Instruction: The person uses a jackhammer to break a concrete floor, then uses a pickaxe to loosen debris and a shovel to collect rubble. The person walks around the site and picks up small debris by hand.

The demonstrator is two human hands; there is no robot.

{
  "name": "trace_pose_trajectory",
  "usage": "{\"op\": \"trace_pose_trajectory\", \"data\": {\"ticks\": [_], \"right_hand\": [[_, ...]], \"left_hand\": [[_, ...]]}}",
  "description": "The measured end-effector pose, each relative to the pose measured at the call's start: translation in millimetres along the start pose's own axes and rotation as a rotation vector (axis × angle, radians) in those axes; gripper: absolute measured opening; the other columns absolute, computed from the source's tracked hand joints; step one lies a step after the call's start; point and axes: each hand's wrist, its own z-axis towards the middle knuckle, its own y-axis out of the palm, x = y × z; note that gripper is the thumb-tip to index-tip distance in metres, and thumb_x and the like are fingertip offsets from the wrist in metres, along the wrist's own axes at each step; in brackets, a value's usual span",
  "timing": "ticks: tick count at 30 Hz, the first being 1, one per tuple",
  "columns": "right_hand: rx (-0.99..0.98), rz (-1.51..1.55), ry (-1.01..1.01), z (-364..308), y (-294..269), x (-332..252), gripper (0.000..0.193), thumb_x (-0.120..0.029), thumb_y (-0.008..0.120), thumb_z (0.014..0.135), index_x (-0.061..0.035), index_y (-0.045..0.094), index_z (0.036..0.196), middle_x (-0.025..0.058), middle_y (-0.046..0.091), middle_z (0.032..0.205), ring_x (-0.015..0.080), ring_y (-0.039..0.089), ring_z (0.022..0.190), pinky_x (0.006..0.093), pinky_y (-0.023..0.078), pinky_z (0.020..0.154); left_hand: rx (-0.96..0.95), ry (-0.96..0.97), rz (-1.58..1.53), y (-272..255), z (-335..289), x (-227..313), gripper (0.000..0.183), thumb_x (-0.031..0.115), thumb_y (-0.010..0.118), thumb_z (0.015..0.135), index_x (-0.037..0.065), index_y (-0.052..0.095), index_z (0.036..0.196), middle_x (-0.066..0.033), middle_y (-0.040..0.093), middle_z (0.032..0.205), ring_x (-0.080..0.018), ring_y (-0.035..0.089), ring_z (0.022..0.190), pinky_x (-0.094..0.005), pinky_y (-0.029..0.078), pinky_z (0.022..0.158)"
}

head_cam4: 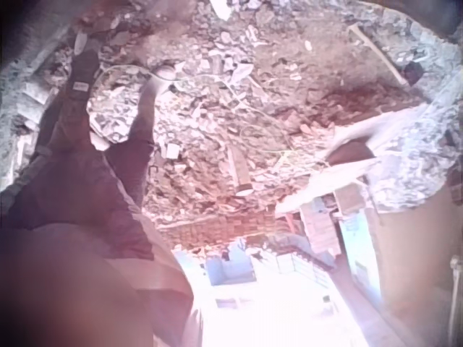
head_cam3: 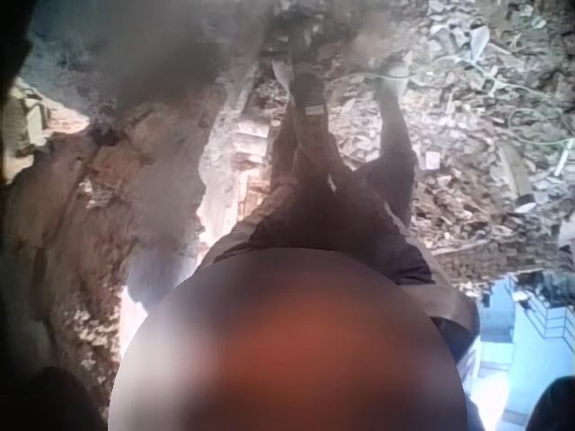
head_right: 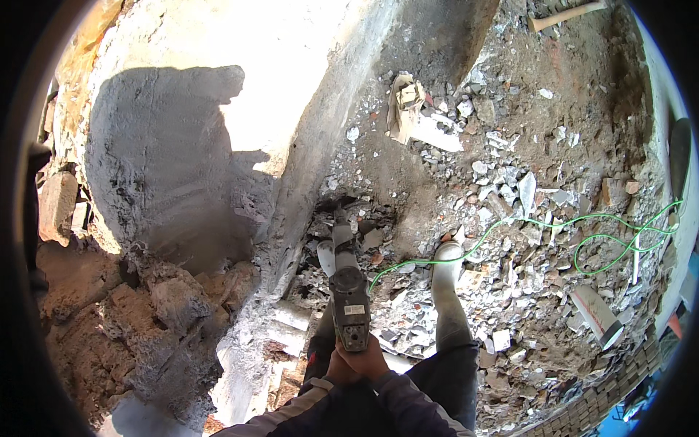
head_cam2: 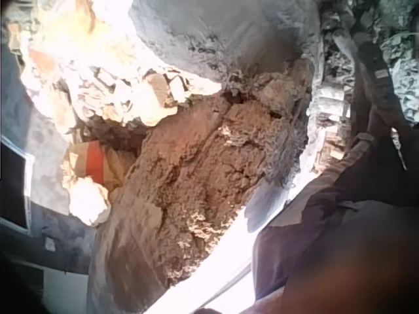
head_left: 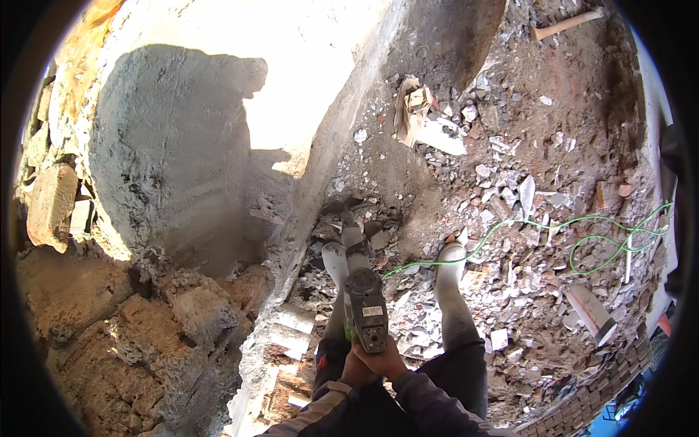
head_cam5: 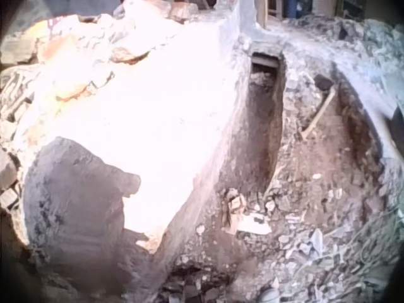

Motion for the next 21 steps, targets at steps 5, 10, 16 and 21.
{"op": "trace_pose_trajectory", "data": {"ticks": [5, 10, 16, 21], "right_hand": [[-0.033, 0.197, 0.210, -38.7, -18.5, -4.4, 0.025, -0.014, 0.077, 0.078, -0.0017, 0.068, 0.098, 0.0078, 0.071, 0.092, 0.0142, 0.067, 0.086, 0.0318, 0.054, 0.077], [0.036, 0.282, 0.060, -78.6, -33.7, -82.2, 0.021, -0.011, 0.077, 0.077, -0.0016, 0.068, 0.094, 0.0054, 0.070, 0.089, 0.0119, 0.066, 0.082, 0.0290, 0.053, 0.073], [0.164, 0.193, -0.011, -40.9, -52.3, -107.3, 0.017, -0.008, 0.072, 0.077, -0.0008, 0.069, 0.092, 0.0061, 0.070, 0.082, 0.0117, 0.066, 0.073, 0.0298, 0.054, 0.067], [0.196, 0.033, 0.010, 27.7, -74.8, -87.9, 0.023, -0.014, 0.072, 0.076, 0.0019, 0.069, 0.092, 0.0099, 0.070, 0.081, 0.0158, 0.068, 0.072, 0.0328, 0.054, 0.064]], "left_hand": [[0.227, 0.001, 0.019, 15.0, -41.3, 26.7, 0.071, 0.015, 0.076, 0.074, 0.004, 0.042, 0.136, -0.0146, 0.059, 0.122, -0.0326, 0.059, 0.113, -0.0435, 0.046, 0.097], [0.131, 0.048, -0.039, -10.3, -67.5, 100.2, 0.076, 0.011, 0.077, 0.071, 0.003, 0.042, 0.138, -0.0175, 0.059, 0.121, -0.0335, 0.060, 0.112, -0.0435, 0.048, 0.095], [0.027, 0.089, -0.231, -3.1, -12.8, 114.4, 0.077, 0.017, 0.079, 0.072, 0.004, 0.040, 0.137, -0.0168, 0.059, 0.122, -0.0325, 0.061, 0.112, -0.0393, 0.049, 0.093], [0.045, 0.094, -0.196, 17.4, 40.8, 97.3, 0.075, 0.012, 0.079, 0.072, 0.003, 0.037, 0.133, -0.0176, 0.062, 0.115, -0.0323, 0.065, 0.103, -0.0388, 0.053, 0.085]]}}
